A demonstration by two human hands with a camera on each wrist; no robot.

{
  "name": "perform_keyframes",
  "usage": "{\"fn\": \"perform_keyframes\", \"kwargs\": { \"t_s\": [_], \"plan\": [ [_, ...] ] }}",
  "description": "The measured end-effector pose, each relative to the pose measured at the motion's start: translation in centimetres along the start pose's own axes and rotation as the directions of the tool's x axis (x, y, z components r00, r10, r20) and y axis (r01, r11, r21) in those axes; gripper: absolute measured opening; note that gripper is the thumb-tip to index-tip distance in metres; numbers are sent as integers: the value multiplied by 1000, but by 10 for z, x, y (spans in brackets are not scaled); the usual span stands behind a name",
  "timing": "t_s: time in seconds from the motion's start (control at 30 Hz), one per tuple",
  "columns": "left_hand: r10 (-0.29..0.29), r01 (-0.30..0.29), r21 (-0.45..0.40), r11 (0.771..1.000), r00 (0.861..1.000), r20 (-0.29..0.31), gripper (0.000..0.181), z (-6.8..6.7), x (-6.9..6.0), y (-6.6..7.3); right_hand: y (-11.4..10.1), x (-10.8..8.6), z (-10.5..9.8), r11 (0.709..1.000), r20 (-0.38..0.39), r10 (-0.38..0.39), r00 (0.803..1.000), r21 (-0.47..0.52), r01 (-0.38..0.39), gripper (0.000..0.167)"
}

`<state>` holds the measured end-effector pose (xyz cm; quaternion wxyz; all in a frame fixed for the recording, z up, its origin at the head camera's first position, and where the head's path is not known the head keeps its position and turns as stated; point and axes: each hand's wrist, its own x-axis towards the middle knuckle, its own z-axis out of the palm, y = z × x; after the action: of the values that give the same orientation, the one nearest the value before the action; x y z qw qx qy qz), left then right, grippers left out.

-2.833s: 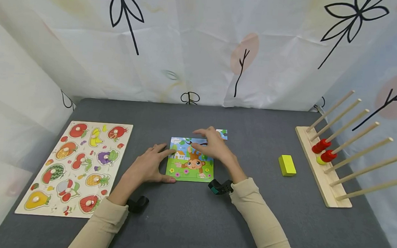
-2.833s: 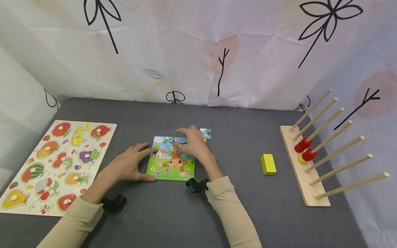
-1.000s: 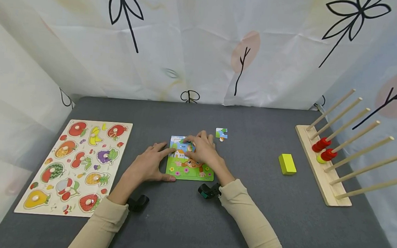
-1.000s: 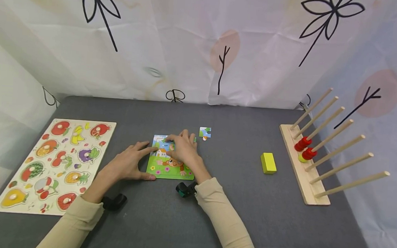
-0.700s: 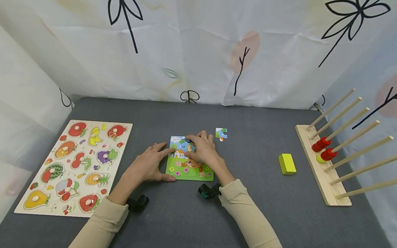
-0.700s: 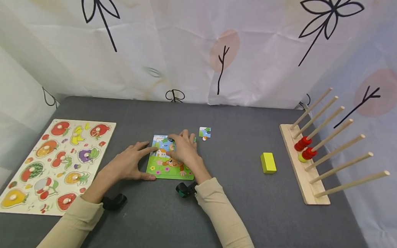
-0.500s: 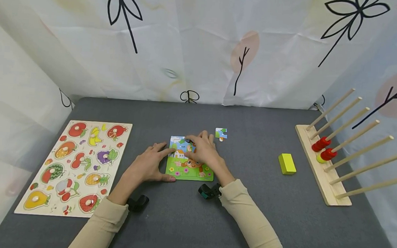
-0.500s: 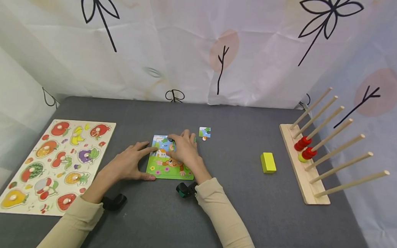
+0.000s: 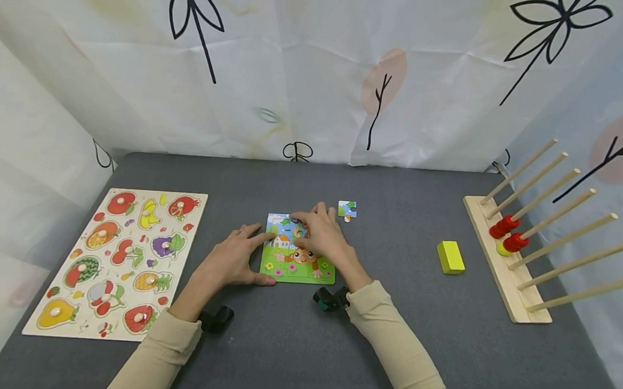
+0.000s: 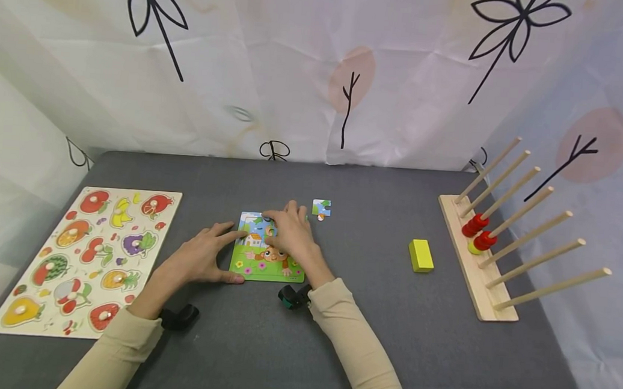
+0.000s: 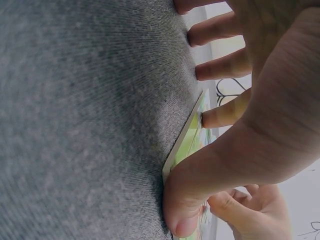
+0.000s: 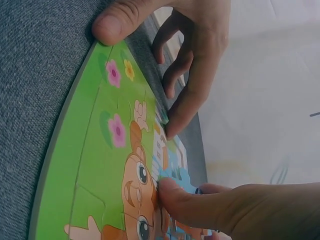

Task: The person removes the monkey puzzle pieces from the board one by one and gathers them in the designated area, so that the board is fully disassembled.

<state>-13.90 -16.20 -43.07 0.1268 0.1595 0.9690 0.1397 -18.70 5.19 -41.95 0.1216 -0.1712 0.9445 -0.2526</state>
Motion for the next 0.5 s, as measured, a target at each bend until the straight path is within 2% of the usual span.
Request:
{"fn": "perform_keyframes", "kwargs": {
  "t_s": [0.5],
  "plan": [
    [5, -5, 3, 1000, 1000, -9, 101, 0, 0, 0, 2, 0, -2, 1000, 3, -20, 1000, -7, 20, 52]
  ]
}}
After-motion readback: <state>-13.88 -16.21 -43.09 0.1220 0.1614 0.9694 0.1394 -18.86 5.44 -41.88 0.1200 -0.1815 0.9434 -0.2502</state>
